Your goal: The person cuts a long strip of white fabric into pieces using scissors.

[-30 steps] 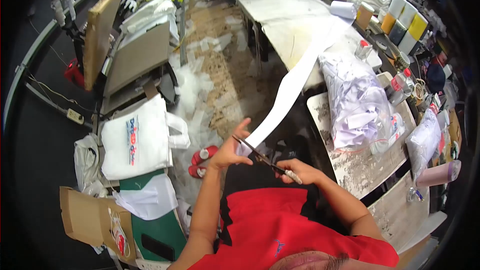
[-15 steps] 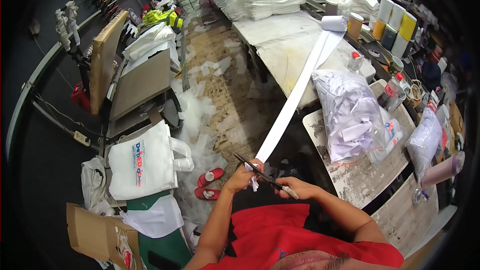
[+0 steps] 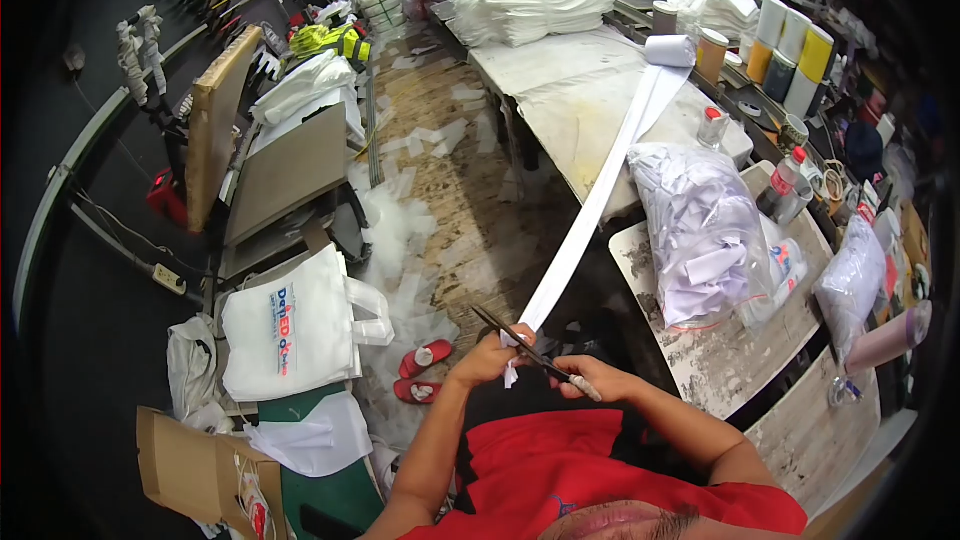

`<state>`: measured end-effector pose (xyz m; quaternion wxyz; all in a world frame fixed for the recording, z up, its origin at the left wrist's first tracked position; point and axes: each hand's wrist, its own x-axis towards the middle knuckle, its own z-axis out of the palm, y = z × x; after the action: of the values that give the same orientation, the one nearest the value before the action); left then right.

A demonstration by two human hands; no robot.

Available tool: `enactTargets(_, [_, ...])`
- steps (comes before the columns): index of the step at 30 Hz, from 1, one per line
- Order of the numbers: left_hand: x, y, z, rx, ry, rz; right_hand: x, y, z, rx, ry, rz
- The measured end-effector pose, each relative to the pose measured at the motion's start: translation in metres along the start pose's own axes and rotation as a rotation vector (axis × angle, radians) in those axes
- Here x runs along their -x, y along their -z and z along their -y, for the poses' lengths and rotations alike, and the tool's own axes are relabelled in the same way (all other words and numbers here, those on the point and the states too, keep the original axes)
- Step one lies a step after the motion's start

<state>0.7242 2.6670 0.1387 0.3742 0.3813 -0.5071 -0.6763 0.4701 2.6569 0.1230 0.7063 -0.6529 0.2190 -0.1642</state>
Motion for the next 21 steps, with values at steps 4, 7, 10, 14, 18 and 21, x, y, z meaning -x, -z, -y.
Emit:
enactTargets(4, [-0.004,-0.003,0.013,0.057,0.022,-0.029,0.002,0.0,0.01,0.075,-0.033,-0.003])
enactTargets(7, [-0.004,0.001,0.017,0.028,0.035,-0.071,0.001,-0.003,0.005,0.004,-0.138,-0.001])
enactTargets(10, [-0.003,0.006,0.015,0.017,-0.011,-0.032,-0.001,-0.007,0.007,-0.037,-0.147,-0.014])
enactTargets(14, [-0.002,0.01,0.015,0.013,-0.045,-0.039,-0.001,-0.01,0.011,-0.106,-0.136,0.003])
enactTargets(18, [-0.003,0.007,0.011,-0.003,-0.039,-0.098,0.0,-0.014,0.012,-0.055,-0.182,-0.072])
enactTargets(21, [-0.002,0.017,0.007,0.081,-0.159,-0.405,0.0,-0.007,0.006,0.119,-0.101,-0.063])
